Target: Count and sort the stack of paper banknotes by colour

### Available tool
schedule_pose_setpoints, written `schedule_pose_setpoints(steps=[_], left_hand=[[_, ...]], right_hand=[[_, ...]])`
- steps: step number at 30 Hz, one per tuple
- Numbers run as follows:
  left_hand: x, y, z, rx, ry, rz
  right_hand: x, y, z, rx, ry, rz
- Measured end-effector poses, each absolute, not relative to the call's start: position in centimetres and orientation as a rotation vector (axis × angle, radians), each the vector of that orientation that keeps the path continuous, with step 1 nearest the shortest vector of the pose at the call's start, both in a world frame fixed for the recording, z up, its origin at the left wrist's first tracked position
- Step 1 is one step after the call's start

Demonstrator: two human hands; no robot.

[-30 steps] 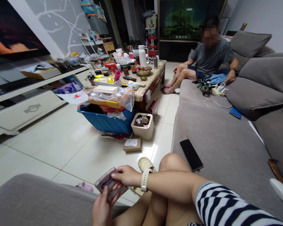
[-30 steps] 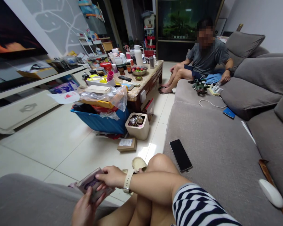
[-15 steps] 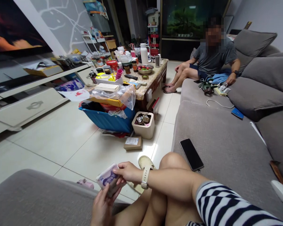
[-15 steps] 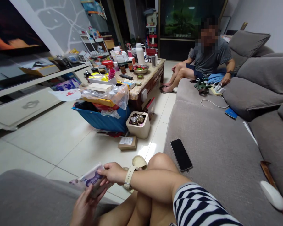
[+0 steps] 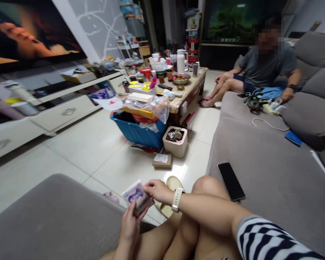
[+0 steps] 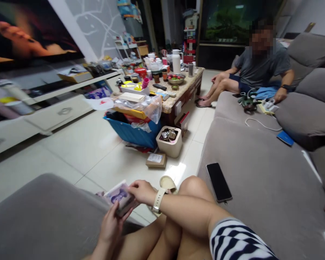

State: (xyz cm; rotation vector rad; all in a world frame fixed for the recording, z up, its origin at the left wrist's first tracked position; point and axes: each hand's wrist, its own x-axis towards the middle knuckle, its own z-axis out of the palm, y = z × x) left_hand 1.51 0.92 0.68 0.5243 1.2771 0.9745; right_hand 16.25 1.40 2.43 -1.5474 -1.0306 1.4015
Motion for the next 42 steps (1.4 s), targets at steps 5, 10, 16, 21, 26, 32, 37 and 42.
schedule_pose_setpoints(steps=[5, 10, 16, 21, 26, 32, 37, 42], left_hand=[[1.8, 0.2, 1.5, 0.457, 1.311, 1.006], [1.7, -0.5, 1.1, 0.443, 1.351, 1.031], [1.6, -0.7, 0.5, 0.462, 1.311, 1.003], [1.7, -0.9, 0.5, 0.486, 1.296, 1.029], [1.8, -0.9, 0.6, 0.486, 1.294, 1.000], [1.9, -1.0, 0.4, 0.502, 1.309, 0.998], [1.9, -1.0, 0.0, 0.539, 1.319, 0.967], [1.9, -1.0, -0.2, 0.548, 1.315, 0.942]], right_hand=[[16.3, 1.2, 1.5, -1.468, -1.008, 1.348], [16.4, 0.7, 0.2, -1.399, -1.086, 1.328], [16.8, 0.3, 0.4, -1.373, -1.124, 1.300], [17.4, 0.2, 1.0, -1.418, -1.164, 1.193], [17.5, 0.1, 0.9, -1.419, -1.197, 1.226], [17.7, 0.2, 0.7, -1.444, -1.229, 1.207], [17.6, 0.2, 0.6, -1.477, -1.259, 1.181], [17.7, 0.1, 1.0, -1.530, -1.290, 1.136]])
